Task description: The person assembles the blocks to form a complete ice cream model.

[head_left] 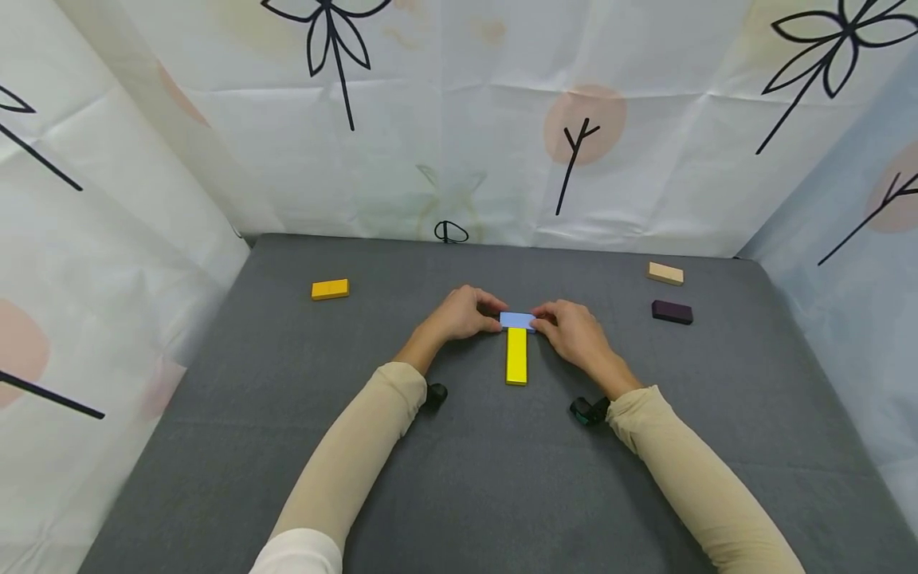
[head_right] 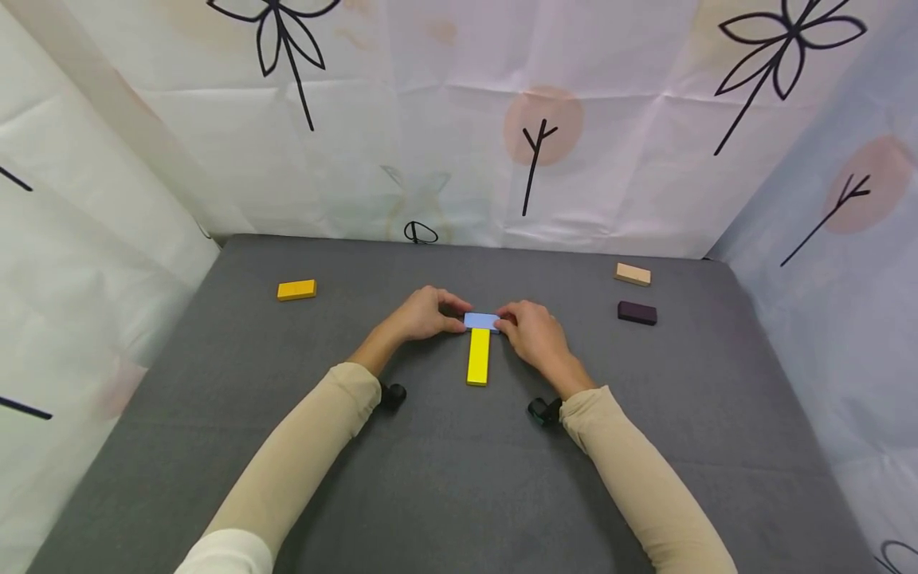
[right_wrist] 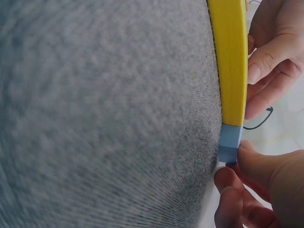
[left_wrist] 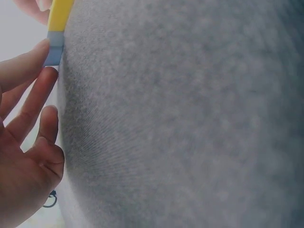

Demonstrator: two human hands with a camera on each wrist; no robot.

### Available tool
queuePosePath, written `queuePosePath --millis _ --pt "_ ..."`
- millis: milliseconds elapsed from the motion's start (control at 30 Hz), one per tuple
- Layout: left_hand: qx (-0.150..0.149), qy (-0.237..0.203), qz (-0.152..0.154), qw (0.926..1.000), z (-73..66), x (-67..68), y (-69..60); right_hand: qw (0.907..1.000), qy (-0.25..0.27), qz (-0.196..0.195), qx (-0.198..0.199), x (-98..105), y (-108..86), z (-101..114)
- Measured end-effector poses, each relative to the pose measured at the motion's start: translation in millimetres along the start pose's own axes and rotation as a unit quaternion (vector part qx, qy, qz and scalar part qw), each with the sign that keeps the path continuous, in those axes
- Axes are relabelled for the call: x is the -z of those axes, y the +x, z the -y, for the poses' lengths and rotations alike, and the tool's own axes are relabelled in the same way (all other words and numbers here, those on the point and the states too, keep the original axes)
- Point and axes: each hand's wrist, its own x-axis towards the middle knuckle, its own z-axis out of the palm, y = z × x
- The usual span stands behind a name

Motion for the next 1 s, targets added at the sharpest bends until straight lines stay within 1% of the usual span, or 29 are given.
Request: queuePosePath --millis 200,333,433,533,667,733,833,1000 --pt "-0.012 0.026 -0.008 0.9996 0.4 0.4 -4.5 0.9999 -0.01 -0.009 0.008 -1 -0.6 -2" --pt "-0.022 0.07 -0.027 0.9969 -2.5 -1.1 -8.3 0.9995 -0.025 -0.018 0.011 0 -0.6 -5" --pt "-0.032 0.107 -0.046 0.9927 -6.4 -2.7 -11.9 0.9978 -0.056 -0.035 0.01 3 -0.1 -9" --pt "-0.043 0.142 -0.062 0.987 -11.6 -4.9 -16.9 0.9937 -0.098 -0.055 0.001 7 -0.1 -14" --pt "-0.053 0.187 -0.067 0.9786 -19.3 -8.0 -24.7 0.9872 -0.138 -0.079 -0.018 14 -1.7 -21" --pt "-0.06 0.205 -0.066 0.9747 -22.5 -9.9 -28.6 0.9858 -0.143 -0.084 -0.026 16 -2.3 -25" --pt "-0.072 0.223 -0.063 0.9702 -26.2 -13.4 -33.4 0.986 -0.143 -0.075 -0.042 19 -2.6 -32" --pt "-0.092 0.248 -0.05 0.963 -28.7 -21.0 -37.9 0.9864 -0.141 -0.031 -0.079 28 -4.1 -43"
